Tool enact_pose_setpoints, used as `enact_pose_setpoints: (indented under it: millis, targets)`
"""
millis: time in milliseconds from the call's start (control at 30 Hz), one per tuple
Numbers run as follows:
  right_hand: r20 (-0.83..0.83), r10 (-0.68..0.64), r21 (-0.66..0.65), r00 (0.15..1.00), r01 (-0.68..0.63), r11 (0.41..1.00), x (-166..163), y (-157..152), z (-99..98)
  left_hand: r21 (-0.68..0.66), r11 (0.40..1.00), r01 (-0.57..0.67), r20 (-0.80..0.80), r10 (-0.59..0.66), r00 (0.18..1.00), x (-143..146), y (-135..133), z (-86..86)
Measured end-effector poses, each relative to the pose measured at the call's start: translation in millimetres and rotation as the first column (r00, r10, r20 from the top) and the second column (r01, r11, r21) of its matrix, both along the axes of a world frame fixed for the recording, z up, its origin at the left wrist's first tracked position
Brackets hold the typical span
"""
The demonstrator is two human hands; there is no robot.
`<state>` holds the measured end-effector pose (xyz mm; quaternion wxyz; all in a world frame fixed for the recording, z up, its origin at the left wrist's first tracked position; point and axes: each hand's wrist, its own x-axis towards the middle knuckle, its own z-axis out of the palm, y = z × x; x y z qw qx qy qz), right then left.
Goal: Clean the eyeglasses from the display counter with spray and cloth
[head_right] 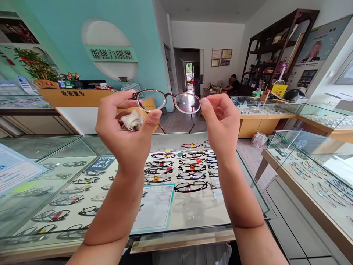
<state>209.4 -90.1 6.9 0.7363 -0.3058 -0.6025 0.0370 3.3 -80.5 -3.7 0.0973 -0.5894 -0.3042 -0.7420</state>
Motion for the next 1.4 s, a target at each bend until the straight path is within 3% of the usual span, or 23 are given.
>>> enact_pose_setpoints:
  millis: [200,300,400,467,567,800,1033,1400]
  targets:
    - [-0.043,-0.087,0.089,0.995,0.091,0.992,-4.7,-6.1,-0.4,-0.077,0.984,0.160,0.004,-0.160,0.987,-2.1,18.9,-2.5]
    - [-0.070,-0.078,0.124,0.994,0.087,0.989,-7.7,-7.6,-0.7,-0.020,0.982,0.189,-0.025,-0.189,0.982,-3.2,33.9,-6.9]
    - [-0.082,-0.032,0.167,0.996,0.045,0.985,-11.4,-7.9,-1.3,0.110,0.987,0.118,-0.024,-0.116,0.993,-2.5,46.3,-10.4]
    - [-0.076,-0.003,0.183,0.997,0.017,0.983,-13.3,-6.4,-2.3,0.113,0.993,0.030,0.006,-0.031,1.000,-0.9,49.4,-12.2]
    - [-0.063,0.019,0.179,0.998,-0.008,0.984,-13.6,-0.1,-4.5,0.062,0.998,-0.008,0.038,0.006,0.999,2.0,46.9,-15.3]
    - [-0.056,0.081,0.158,0.995,-0.072,0.985,-5.9,21.2,-8.2,0.012,0.991,0.130,0.037,-0.130,0.991,6.2,36.1,-19.6]
    - [-0.047,0.196,0.053,0.979,-0.194,0.980,-0.7,28.7,-7.9,0.006,0.998,0.059,0.054,-0.059,0.997,9.1,31.3,-19.3]
    - [-0.050,0.281,0.024,0.958,-0.280,0.960,1.2,34.6,-8.4,0.027,0.991,0.131,0.067,-0.133,0.989,12.9,31.7,-18.2]
